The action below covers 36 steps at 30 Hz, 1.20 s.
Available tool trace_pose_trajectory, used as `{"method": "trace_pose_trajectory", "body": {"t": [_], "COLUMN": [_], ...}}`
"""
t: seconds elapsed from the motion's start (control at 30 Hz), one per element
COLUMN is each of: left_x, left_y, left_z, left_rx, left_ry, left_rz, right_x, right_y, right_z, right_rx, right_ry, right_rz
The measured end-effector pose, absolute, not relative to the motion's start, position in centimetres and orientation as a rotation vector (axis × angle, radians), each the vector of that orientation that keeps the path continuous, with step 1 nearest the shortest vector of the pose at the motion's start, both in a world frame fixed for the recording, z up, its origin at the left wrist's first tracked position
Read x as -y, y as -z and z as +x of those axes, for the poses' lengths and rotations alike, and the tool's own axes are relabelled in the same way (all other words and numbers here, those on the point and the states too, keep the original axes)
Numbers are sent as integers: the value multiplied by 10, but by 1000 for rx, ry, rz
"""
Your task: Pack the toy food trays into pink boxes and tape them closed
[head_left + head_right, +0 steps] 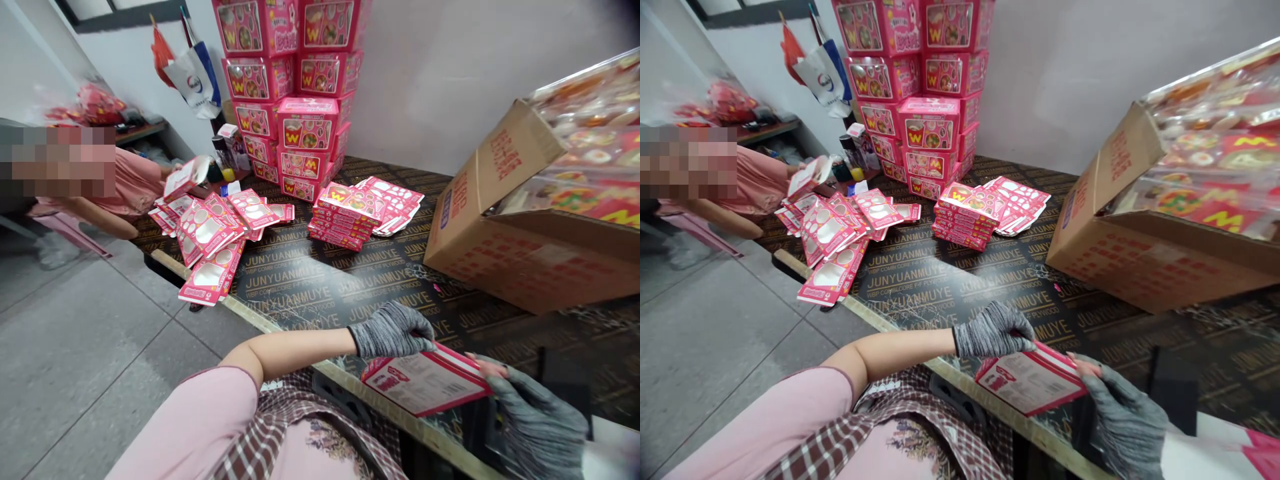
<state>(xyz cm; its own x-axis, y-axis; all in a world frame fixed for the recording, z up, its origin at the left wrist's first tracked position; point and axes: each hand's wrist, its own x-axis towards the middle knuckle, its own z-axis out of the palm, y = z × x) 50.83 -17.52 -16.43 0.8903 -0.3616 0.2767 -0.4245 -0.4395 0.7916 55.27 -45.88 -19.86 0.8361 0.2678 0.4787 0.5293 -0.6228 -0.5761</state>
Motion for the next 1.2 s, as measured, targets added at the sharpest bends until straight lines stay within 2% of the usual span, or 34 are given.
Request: {"method": "trace_pose_trajectory", "body": {"t": [0.23, 0.43, 0.53, 0.63, 0.77, 0.83, 0.9, 1.07, 1.2], "left_x": [168, 195, 203, 196, 193, 198, 203, 205, 197], "left_y": [180, 171, 157, 140, 132, 137, 145, 165, 200], "left_z": [494, 493, 497, 508, 527, 537, 544, 534, 519], "left_rx": [744, 1043, 1084, 1047, 1019, 1095, 1168, 1311, 1402], "left_ry": [-237, -491, -522, -535, -693, -705, -679, -753, -896], "left_rz": [2294, 2594, 2653, 2683, 2691, 2696, 2714, 2687, 2554], "right_x": [447, 428, 452, 503, 558, 565, 561, 531, 524], "right_y": [193, 192, 201, 218, 246, 255, 259, 253, 252], "right_z": [531, 501, 490, 480, 468, 465, 465, 461, 471], "right_rx": [768, 839, 571, -21, -416, -401, -417, -466, -422], "right_ry": [385, 722, 773, 805, 353, 162, 123, 191, 374], "right_rz": [-2133, -2306, -2401, -2555, -2598, -2499, -2424, -2294, -2157]}}
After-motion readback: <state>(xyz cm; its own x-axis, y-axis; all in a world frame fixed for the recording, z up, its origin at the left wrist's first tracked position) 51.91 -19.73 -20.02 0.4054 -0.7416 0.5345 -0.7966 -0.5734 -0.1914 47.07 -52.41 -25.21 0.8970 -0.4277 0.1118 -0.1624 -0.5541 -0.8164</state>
